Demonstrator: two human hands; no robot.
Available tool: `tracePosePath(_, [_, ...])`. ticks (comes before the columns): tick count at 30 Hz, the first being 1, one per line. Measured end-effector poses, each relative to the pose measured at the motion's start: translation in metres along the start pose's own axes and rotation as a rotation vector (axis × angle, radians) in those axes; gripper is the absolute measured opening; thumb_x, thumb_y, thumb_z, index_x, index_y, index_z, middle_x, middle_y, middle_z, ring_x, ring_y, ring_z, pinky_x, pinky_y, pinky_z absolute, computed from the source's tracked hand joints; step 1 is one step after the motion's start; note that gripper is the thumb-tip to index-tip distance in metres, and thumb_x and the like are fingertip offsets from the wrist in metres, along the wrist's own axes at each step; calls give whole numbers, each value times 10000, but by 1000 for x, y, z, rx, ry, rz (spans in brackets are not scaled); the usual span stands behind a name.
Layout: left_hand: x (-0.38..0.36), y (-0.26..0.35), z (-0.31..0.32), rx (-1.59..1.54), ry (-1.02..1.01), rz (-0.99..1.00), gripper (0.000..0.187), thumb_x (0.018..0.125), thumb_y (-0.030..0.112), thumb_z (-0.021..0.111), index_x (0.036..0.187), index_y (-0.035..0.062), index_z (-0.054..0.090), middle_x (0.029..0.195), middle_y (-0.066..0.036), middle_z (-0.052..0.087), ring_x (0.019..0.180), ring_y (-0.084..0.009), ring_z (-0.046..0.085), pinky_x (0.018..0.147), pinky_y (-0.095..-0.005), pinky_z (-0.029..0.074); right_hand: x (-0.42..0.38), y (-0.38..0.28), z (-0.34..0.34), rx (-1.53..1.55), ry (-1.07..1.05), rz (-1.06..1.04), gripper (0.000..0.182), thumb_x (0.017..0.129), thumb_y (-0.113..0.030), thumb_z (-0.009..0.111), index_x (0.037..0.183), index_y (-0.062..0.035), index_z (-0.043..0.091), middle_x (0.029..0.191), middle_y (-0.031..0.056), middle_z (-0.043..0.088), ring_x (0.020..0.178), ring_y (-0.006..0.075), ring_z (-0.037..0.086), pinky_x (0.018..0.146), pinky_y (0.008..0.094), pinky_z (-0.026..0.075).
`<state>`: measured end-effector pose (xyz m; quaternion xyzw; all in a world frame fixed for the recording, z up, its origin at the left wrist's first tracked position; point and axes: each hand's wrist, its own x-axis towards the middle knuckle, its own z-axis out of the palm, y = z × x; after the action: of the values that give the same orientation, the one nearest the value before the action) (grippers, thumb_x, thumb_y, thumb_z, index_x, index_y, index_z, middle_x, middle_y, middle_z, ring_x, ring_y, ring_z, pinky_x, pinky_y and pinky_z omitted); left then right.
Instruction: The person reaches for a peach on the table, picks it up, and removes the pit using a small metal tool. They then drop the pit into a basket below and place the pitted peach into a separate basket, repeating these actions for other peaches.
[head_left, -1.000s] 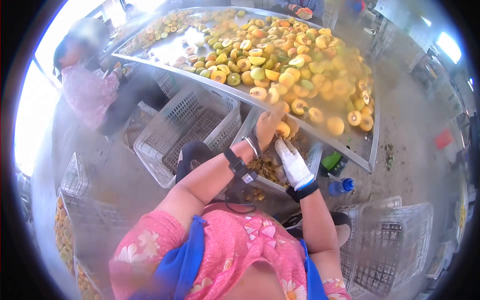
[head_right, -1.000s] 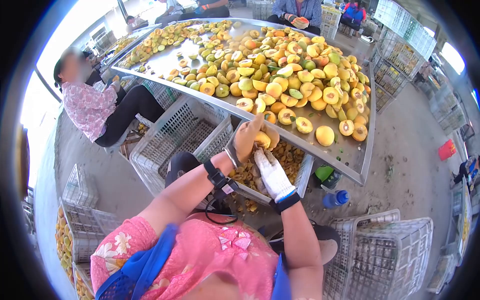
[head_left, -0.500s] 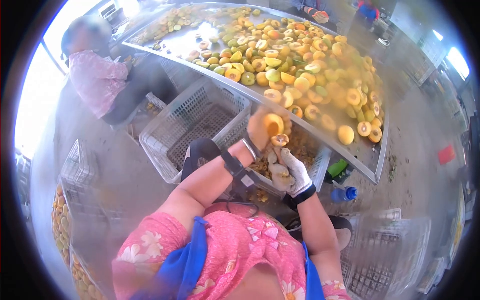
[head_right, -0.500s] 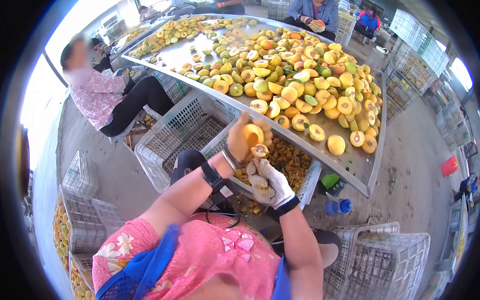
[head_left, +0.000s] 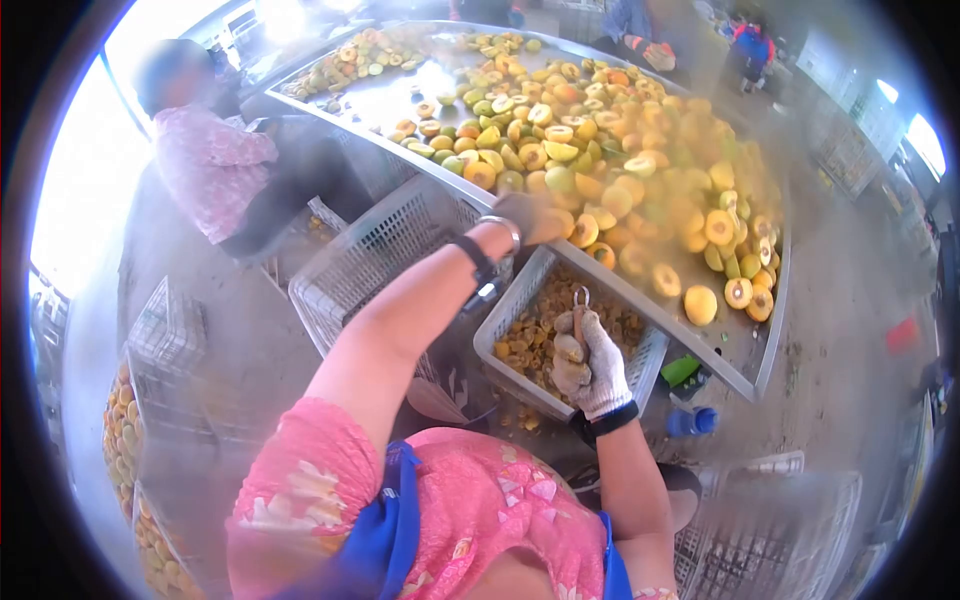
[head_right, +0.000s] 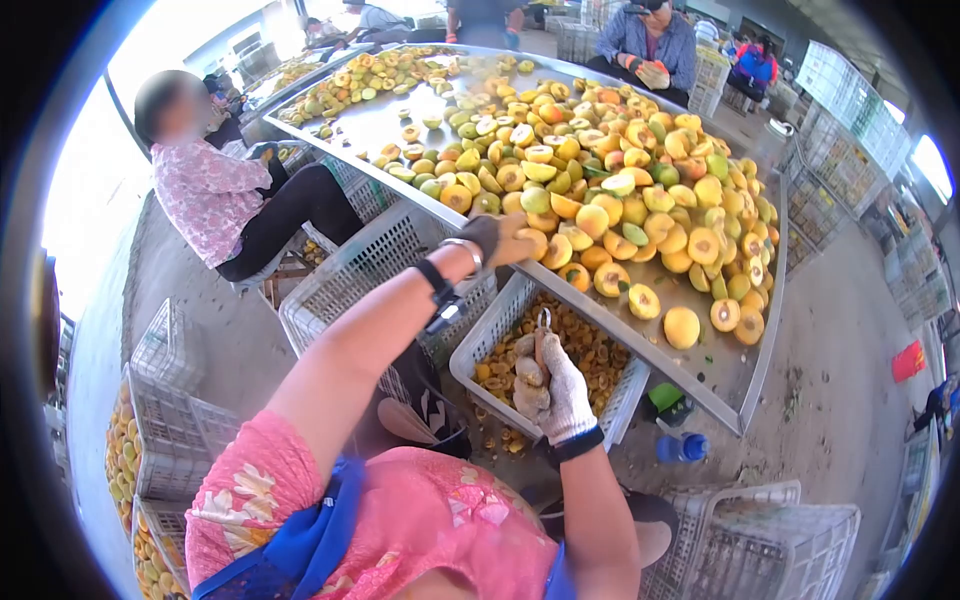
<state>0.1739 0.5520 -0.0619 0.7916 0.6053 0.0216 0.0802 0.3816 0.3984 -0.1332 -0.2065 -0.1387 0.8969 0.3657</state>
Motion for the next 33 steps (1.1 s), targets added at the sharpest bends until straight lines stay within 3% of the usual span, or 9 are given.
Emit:
tracePosePath(7, [55, -3, 35, -239, -48, -147, 557, 692, 435, 745, 1142, 108, 717, 1132, -196, 676, 1064, -351, 653, 882, -403, 538, -6, 0, 3, -229, 146, -107, 360, 1051, -468, 472, 1076, -118, 552, 662, -22, 503, 379, 89, 376, 346, 252, 292])
tracePosePath(11, [36, 0, 45, -426, 314, -47, 530, 718, 395, 734, 1126, 56, 713, 1135, -221, 664, 1035, -353, 652, 877, -391, 527, -10, -7, 16, -477, 281, -202, 289, 1051, -422, 493, 1058, -142, 567, 665, -31, 511, 392, 83, 400, 353, 247, 304])
tracePosePath(14, [25, 12, 58, -1072, 609, -37, 409, 789, 281, 707, 1091, 7, 676, 1046, -139, 636, 1012, -278, 655, 837, -362, 534, -8, -13, 21, -647, 399, -312, 221, 1036, -388, 541, 1029, -169, 571, 667, -41, 500, 410, 58, 399, 364, 228, 304])
tracePosePath(16, [5, 33, 58, -1698, 449, 32, 331, 907, 193, 614, 1187, 17, 592, 1058, -107, 628, 1009, -236, 667, 821, -347, 564, -6, -13, 18, -726, 441, -407, 191, 1035, -364, 553, 1024, -174, 575, 660, -48, 484, 405, 43, 372, 362, 215, 287])
tracePosePath(19, [-25, 66, 56, -2280, 215, 75, 292, 1011, 196, 506, 1239, 15, 526, 1106, -142, 660, 993, -278, 686, 809, -424, 606, 11, -14, -15, -1065, 412, -695, 253, 1039, -316, 557, 1108, -76, 600, 789, 27, 585, 657, 125, 570, 605, 300, 486])
tracePosePath(21, [-38, 75, 62, -2352, 92, 133, 338, 1031, 266, 482, 1251, 14, 522, 1117, -157, 664, 1011, -301, 683, 802, -430, 603, 11, -15, -23, -1121, 417, -703, 399, 1031, -333, 559, 1222, 17, 579, 1018, 169, 686, 1005, 286, 658, 897, 391, 500])
tracePosePath(24, [-48, 87, 77, -1900, 232, 212, 423, 1057, 365, 427, 1263, 9, 525, 1136, -179, 656, 1012, -331, 669, 820, -431, 576, 6, -19, -20, -1406, 594, -664, 467, 1022, -363, 546, 1265, 35, 568, 1111, 279, 671, 1075, 412, 642, 900, 435, 499])
tracePosePath(25, [-52, 91, 76, -2149, 116, 147, 424, 1056, 361, 427, 1265, 5, 523, 1135, -180, 655, 1007, -331, 666, 825, -426, 569, 3, -19, -16, -1413, 584, -675, 510, 1016, -387, 534, 1277, 50, 558, 1133, 333, 636, 1098, 491, 591, 886, 474, 496])
tracePosePath(33, [-61, 106, 84, -2348, 109, 112, 397, 1033, 306, 465, 1245, -9, 582, 1136, -145, 645, 1011, -264, 650, 850, -394, 557, 0, -15, -24, -1688, 540, -815, 393, 1025, -294, 527, 1244, 29, 577, 1094, 319, 639, 1022, 478, 622, 819, 472, 519])
